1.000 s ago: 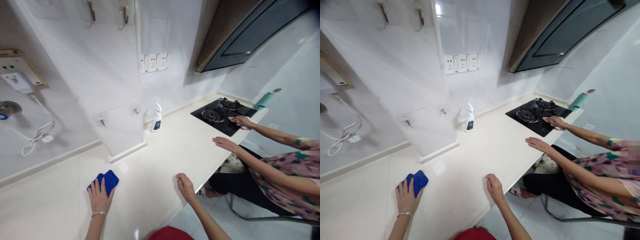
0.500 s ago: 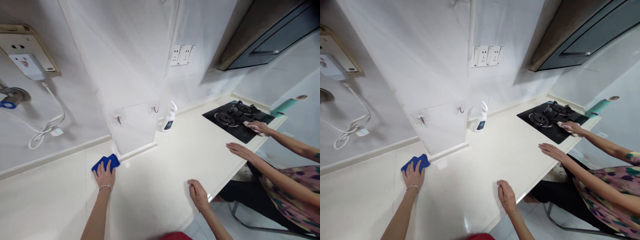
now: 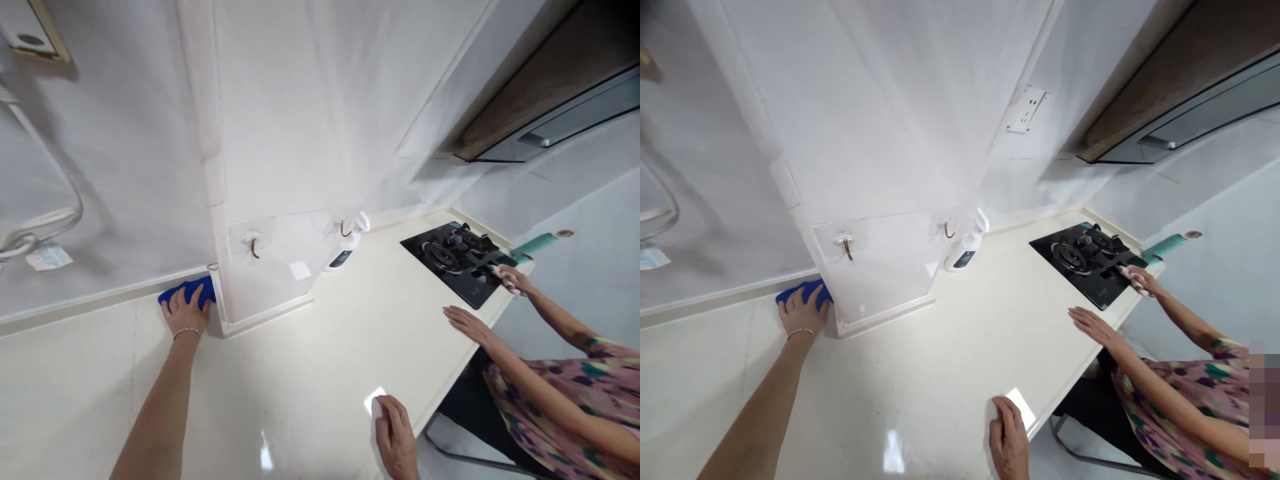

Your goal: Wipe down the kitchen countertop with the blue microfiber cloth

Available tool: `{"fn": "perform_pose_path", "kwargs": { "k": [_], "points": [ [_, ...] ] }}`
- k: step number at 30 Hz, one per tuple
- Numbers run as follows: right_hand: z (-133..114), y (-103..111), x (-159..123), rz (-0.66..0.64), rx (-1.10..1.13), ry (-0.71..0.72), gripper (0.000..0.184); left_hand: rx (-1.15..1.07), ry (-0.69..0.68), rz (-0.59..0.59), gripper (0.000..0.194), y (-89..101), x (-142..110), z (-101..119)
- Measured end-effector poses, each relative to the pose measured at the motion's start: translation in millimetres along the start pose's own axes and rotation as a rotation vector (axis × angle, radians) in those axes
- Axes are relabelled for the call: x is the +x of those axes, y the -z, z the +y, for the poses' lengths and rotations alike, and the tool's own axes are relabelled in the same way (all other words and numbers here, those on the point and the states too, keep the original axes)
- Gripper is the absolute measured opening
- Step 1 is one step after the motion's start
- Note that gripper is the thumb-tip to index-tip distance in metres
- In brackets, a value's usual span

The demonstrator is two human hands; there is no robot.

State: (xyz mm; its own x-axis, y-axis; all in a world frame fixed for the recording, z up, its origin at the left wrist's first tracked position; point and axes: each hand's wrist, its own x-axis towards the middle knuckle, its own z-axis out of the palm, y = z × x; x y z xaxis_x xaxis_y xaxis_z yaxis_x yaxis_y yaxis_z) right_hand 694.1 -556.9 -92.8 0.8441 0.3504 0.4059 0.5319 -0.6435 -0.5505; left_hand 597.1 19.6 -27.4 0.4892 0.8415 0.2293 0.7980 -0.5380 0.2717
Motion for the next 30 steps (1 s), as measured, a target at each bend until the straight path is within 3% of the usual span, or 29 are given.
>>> {"fn": "perform_pose_path", "kwargs": {
  "k": [3,5,6,7,8,9,11,13,14,16,19,21,23,26,30],
  "points": [
    [-7,1,5,-0.011,0.075,-0.054,0.028,0.005,0.026,-0.010,0.050,-4.2,13,-1],
    [-5,16,17,-0.010,0.204,-0.184,0.030,0.004,0.026,-0.025,0.052,-2.4,16,-1],
    [0,31,27,0.050,0.287,-0.271,0.034,0.001,0.020,-0.036,0.053,0.0,17,-1],
    [8,51,38,0.135,0.377,-0.368,0.039,-0.003,0.014,-0.046,0.054,3.0,17,-1],
    [19,75,50,0.320,0.445,-0.436,0.042,-0.006,0.005,-0.057,0.055,6.3,16,-1],
    [31,102,60,0.542,0.480,-0.472,0.044,-0.008,-0.005,-0.072,0.056,9.2,15,-2],
    [53,156,72,0.805,0.456,-0.495,0.040,0.007,-0.005,-0.111,0.056,12.6,14,-7],
    [62,192,71,0.918,0.401,-0.501,0.036,0.032,0.013,-0.144,0.057,11.9,11,-15],
    [60,199,67,0.911,0.384,-0.498,0.034,0.041,0.025,-0.151,0.058,10.8,8,-20],
    [47,187,55,0.795,0.386,-0.480,0.032,0.056,0.058,-0.159,0.058,10.3,-2,-31],
    [17,132,41,0.483,0.362,-0.395,0.028,0.076,0.084,-0.182,0.058,22.9,-34,-45],
    [3,93,40,0.225,0.296,-0.219,0.028,0.085,0.070,-0.199,0.059,40.7,-66,-50],
    [-1,62,46,0.084,0.247,-0.027,0.028,0.090,0.035,-0.204,0.060,60.6,-106,-53],
    [4,30,58,0.057,0.197,0.096,0.029,0.113,0.033,-0.184,0.061,83.1,-171,-54],
    [15,8,61,0.096,0.169,0.039,0.029,0.161,0.044,-0.134,0.060,99.3,-258,-55]
  ]
}}
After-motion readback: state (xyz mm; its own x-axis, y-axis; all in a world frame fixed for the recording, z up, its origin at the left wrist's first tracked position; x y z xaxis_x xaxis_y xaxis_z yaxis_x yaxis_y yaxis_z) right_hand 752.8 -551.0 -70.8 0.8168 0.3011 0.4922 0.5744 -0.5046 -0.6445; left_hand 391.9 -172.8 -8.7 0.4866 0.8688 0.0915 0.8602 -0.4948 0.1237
